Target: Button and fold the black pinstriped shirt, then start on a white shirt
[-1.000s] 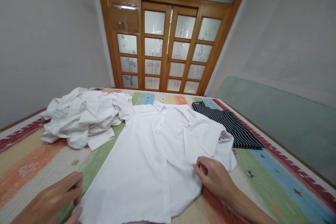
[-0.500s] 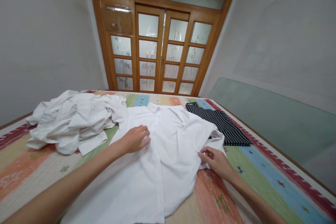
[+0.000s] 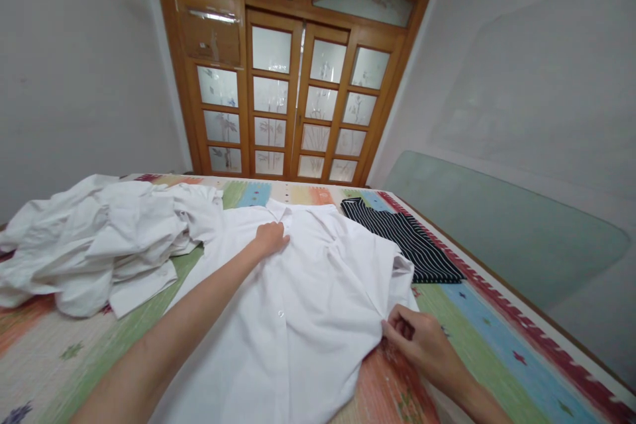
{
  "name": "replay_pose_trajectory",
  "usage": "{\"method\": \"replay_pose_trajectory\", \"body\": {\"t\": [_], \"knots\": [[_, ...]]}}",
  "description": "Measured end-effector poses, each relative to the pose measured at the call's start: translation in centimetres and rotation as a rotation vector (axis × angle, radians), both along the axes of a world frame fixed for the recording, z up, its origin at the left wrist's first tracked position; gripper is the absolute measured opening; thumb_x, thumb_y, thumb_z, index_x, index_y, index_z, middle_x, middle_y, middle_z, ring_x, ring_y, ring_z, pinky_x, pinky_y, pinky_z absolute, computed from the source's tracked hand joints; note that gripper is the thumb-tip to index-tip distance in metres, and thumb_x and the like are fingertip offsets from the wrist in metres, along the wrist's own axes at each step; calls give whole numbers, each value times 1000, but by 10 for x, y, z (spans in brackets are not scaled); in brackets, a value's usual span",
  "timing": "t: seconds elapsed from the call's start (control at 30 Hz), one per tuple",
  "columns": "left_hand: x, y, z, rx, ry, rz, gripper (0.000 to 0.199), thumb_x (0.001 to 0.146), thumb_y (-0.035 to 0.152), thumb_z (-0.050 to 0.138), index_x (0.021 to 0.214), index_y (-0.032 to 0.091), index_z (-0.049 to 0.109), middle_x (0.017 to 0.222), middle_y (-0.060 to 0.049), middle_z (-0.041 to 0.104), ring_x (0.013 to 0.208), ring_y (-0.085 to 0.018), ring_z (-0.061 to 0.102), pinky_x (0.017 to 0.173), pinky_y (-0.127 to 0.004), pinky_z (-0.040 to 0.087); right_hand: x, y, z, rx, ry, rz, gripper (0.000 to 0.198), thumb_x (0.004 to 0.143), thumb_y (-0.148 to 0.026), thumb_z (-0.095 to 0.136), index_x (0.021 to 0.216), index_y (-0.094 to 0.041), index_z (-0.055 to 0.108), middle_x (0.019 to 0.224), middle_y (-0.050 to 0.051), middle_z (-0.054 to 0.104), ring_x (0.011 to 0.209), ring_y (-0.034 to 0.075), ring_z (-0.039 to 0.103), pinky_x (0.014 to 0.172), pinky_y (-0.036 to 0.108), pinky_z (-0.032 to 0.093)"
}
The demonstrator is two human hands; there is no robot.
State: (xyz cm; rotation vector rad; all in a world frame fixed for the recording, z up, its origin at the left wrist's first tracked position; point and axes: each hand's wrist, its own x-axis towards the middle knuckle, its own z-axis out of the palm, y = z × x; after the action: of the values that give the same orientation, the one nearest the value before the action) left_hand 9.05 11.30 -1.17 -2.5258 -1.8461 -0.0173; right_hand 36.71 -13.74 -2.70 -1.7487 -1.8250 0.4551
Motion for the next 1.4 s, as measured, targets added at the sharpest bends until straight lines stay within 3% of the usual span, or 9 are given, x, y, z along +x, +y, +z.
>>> {"method": "replay_pose_trajectory", "body": {"t": [0.23, 0.47, 0.67, 1.03, 1.13, 1.27, 1.4], "knots": [[17, 38, -2, 15, -38, 59, 44, 90, 44, 48, 121, 13, 57, 116, -19, 66, 111, -29, 62, 89, -37, 48, -4, -3, -34, -47, 69, -33, 27, 87, -40, 50, 69, -21, 53, 55, -3, 55, 53, 15, 52, 54, 25, 34], [28, 63, -9, 72, -80, 17, 39, 92, 31, 43, 126, 14, 54, 134, -17, 57, 126, -27, 51, 97, -37, 44, -7, -1, -33, -22, -55, 4, 28, 92, -39, 46, 70, -21, 52, 56, -2, 57, 53, 14, 54, 55, 24, 34], [20, 77, -25, 47, -83, -48, 44, 96, 36, 34, 131, 14, 52, 146, -14, 48, 134, -25, 44, 107, -37, 35, -8, -1, -38, 65, -173, 32, 27, 92, -33, 44, 68, -22, 50, 55, -2, 57, 51, 14, 55, 53, 24, 32], [20, 97, -36, 21, -124, 32, 54, 99, 37, 25, 144, 11, 38, 156, -14, 32, 145, -28, 26, 115, -47, 24, -2, -3, -44, 99, -188, 4, 22, 85, -22, 49, 63, -20, 51, 51, -4, 53, 47, 11, 51, 50, 22, 31], [18, 97, -38, 83, -175, 38, 51, 98, 36, 29, 141, 13, 43, 153, -13, 39, 143, -28, 31, 114, -48, 27, 1, -2, -44, 139, -183, -46, 24, 83, -23, 51, 60, -21, 49, 49, -4, 52, 45, 11, 49, 49, 22, 31], [18, 88, -35, 216, -235, -11, 43, 96, 27, 30, 117, 13, 64, 130, -14, 62, 133, -26, 45, 110, -44, 34, 5, 0, -39, 194, -153, -110, 30, 87, -33, 51, 59, -21, 50, 50, -3, 53, 46, 12, 50, 51, 23, 33], [20, 71, -29, 281, -233, -93, 37, 93, 24, 36, 98, 12, 71, 112, -17, 69, 123, -28, 52, 106, -40, 38, 12, 4, -31, 200, -133, -230, 39, 91, -47, 47, 61, -22, 49, 53, -1, 54, 49, 15, 52, 54, 26, 36]]}}
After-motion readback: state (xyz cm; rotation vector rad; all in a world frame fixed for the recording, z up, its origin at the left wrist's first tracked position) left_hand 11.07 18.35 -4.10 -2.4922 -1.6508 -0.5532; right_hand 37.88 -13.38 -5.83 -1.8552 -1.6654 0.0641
